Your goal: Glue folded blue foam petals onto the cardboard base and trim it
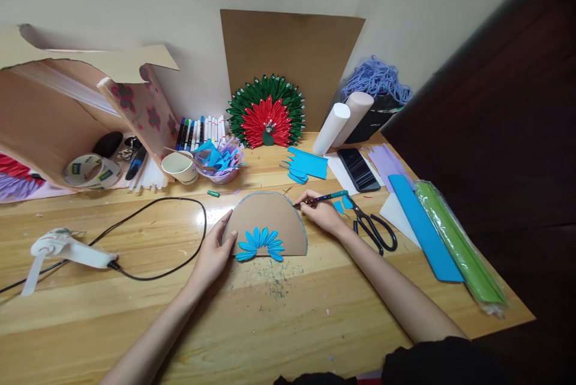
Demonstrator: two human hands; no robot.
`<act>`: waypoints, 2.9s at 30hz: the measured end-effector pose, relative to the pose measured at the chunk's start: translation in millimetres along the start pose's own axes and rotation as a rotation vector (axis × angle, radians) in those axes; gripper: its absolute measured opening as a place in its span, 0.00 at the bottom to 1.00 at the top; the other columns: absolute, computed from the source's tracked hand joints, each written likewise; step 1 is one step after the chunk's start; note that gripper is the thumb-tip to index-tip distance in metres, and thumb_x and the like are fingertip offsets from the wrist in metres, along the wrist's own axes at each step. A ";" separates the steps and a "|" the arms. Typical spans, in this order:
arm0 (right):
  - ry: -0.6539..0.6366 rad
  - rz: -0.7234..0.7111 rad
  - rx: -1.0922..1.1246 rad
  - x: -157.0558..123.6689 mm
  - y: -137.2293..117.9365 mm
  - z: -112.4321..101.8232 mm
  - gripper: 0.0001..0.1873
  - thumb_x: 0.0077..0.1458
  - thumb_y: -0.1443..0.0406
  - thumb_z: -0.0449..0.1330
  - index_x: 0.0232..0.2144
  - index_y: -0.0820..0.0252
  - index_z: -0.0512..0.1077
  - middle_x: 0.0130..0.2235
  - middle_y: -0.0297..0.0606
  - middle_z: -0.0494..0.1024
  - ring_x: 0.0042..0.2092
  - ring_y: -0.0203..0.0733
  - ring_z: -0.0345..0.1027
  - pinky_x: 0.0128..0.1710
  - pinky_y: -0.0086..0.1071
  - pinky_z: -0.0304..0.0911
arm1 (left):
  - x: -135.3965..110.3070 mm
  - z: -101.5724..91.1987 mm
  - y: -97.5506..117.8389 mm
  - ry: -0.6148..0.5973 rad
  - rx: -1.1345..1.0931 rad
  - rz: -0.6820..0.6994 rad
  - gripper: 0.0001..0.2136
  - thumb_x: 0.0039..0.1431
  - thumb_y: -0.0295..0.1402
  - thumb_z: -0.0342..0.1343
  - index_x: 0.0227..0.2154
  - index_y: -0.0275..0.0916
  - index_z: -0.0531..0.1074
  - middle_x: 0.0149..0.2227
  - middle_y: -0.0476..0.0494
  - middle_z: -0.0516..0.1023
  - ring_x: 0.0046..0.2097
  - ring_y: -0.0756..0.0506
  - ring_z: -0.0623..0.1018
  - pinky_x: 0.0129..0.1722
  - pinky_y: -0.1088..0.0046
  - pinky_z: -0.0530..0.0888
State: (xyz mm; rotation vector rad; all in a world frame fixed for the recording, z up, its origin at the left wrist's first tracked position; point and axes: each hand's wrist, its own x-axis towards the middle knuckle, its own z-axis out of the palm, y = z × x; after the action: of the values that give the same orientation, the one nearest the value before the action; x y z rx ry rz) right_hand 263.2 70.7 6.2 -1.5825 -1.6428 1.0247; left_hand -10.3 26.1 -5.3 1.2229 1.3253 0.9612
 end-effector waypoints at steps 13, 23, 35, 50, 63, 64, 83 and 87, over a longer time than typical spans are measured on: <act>-0.009 0.026 -0.017 -22.6 3.3 -2.7 0.05 0.46 0.66 0.53 0.26 0.60 0.68 0.24 0.30 0.68 0.26 0.34 0.57 0.25 0.26 0.51 | -0.2 -0.6 -0.8 0.009 0.061 -0.012 0.27 0.52 0.36 0.54 0.56 0.36 0.59 0.59 0.38 0.60 0.59 0.42 0.62 0.60 0.64 0.55; -0.029 0.024 -0.005 -38.6 3.1 -5.8 0.05 0.46 0.66 0.53 0.27 0.60 0.68 0.28 0.33 0.72 0.30 0.36 0.63 0.30 0.28 0.56 | -0.5 1.4 3.2 0.015 0.046 -0.023 0.28 0.52 0.37 0.54 0.56 0.34 0.59 0.59 0.35 0.61 0.59 0.41 0.62 0.59 0.62 0.56; -0.072 0.057 0.003 -58.9 -0.2 -5.4 0.05 0.45 0.67 0.52 0.25 0.60 0.68 0.25 0.32 0.71 0.30 0.36 0.63 0.30 0.28 0.57 | 0.8 0.1 -0.2 0.000 0.082 0.015 0.27 0.53 0.36 0.53 0.56 0.35 0.59 0.60 0.36 0.60 0.60 0.42 0.61 0.60 0.63 0.55; -0.228 0.069 0.070 -85.0 -2.3 0.5 0.06 0.45 0.71 0.53 0.27 0.60 0.69 0.26 0.31 0.70 0.28 0.34 0.62 0.28 0.26 0.56 | 0.2 2.1 1.7 0.021 0.104 0.053 0.25 0.53 0.35 0.53 0.55 0.37 0.60 0.59 0.38 0.62 0.61 0.42 0.60 0.61 0.63 0.54; 0.090 -0.325 -0.517 -36.6 21.4 -52.7 0.17 0.55 0.71 0.47 0.44 0.58 0.69 0.44 0.44 0.72 0.48 0.47 0.62 0.49 0.42 0.58 | -5.3 -5.1 12.2 -0.048 -0.240 -0.121 0.27 0.46 0.41 0.60 0.49 0.34 0.64 0.50 0.34 0.72 0.50 0.39 0.73 0.50 0.61 0.69; 0.100 -0.323 -0.549 -36.7 22.7 -55.8 0.18 0.54 0.73 0.46 0.45 0.58 0.68 0.45 0.44 0.71 0.48 0.47 0.62 0.49 0.41 0.58 | -6.4 -4.8 15.9 -0.062 -0.259 -0.131 0.26 0.46 0.41 0.61 0.47 0.34 0.64 0.48 0.35 0.74 0.47 0.39 0.75 0.48 0.62 0.71; 0.405 0.176 0.160 -104.0 41.5 -73.8 0.13 0.41 0.58 0.60 0.29 0.55 0.61 0.28 0.36 0.69 0.31 0.43 0.68 0.33 0.36 0.64 | 30.6 11.2 115.1 -0.063 -0.376 0.169 0.24 0.54 0.40 0.55 0.52 0.39 0.61 0.50 0.39 0.73 0.47 0.41 0.75 0.45 0.65 0.72; 0.047 0.065 0.691 -84.6 -20.9 -47.8 0.18 0.51 0.49 0.55 0.32 0.56 0.62 0.29 0.34 0.67 0.28 0.37 0.65 0.30 0.32 0.62 | 34.3 1.1 123.6 -0.033 -0.388 0.193 0.23 0.53 0.40 0.56 0.52 0.41 0.62 0.49 0.41 0.73 0.46 0.42 0.75 0.42 0.66 0.74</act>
State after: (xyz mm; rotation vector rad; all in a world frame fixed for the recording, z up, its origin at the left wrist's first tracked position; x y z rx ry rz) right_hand 300.5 -7.9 54.4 -1.1760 -1.0344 1.3842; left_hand 11.0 79.2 109.5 1.0705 0.9481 1.2627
